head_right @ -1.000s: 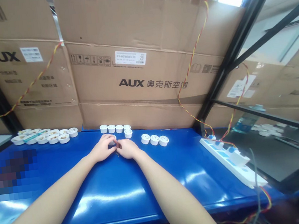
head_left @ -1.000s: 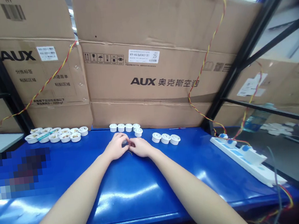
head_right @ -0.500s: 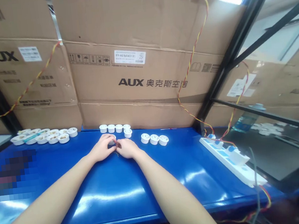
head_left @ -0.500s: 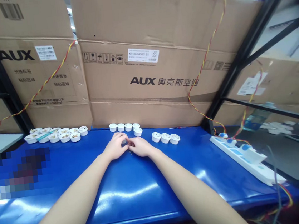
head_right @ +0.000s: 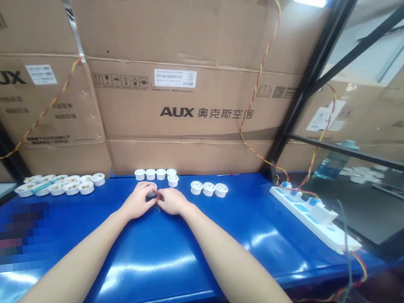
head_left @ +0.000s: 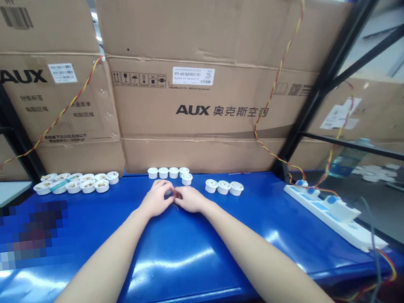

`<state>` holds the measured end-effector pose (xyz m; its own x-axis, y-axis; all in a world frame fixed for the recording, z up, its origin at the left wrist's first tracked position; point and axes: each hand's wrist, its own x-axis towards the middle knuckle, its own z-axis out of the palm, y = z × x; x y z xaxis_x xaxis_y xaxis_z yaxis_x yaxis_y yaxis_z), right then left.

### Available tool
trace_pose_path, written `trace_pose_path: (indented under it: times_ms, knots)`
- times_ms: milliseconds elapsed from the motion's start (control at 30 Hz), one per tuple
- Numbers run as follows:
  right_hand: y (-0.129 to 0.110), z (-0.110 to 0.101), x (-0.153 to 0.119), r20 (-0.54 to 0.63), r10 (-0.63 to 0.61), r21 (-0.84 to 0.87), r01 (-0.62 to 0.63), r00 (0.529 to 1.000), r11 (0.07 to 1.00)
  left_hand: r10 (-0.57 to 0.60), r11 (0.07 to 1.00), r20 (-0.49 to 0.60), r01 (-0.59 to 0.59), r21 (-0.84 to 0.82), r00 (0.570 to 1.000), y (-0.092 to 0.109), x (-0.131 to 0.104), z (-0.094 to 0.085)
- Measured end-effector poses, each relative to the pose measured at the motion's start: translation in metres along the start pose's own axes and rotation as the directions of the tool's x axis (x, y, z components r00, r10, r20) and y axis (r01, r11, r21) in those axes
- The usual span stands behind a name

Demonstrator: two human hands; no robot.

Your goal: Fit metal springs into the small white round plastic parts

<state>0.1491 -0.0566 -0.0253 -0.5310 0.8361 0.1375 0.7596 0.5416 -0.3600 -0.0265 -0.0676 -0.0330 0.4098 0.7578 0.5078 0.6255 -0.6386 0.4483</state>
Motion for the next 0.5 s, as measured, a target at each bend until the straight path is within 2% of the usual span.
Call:
trace_pose_path:
  times_ms: [500]
  knots:
    - [0.0046, 0.0040, 0.0020, -0.027, -0.035, 0.014, 0.036, 0.999, 0.999, 0.008, 0.999, 0.007, -0.009, 0.031, 1.000, -0.0009, -0.0005, 0.0008]
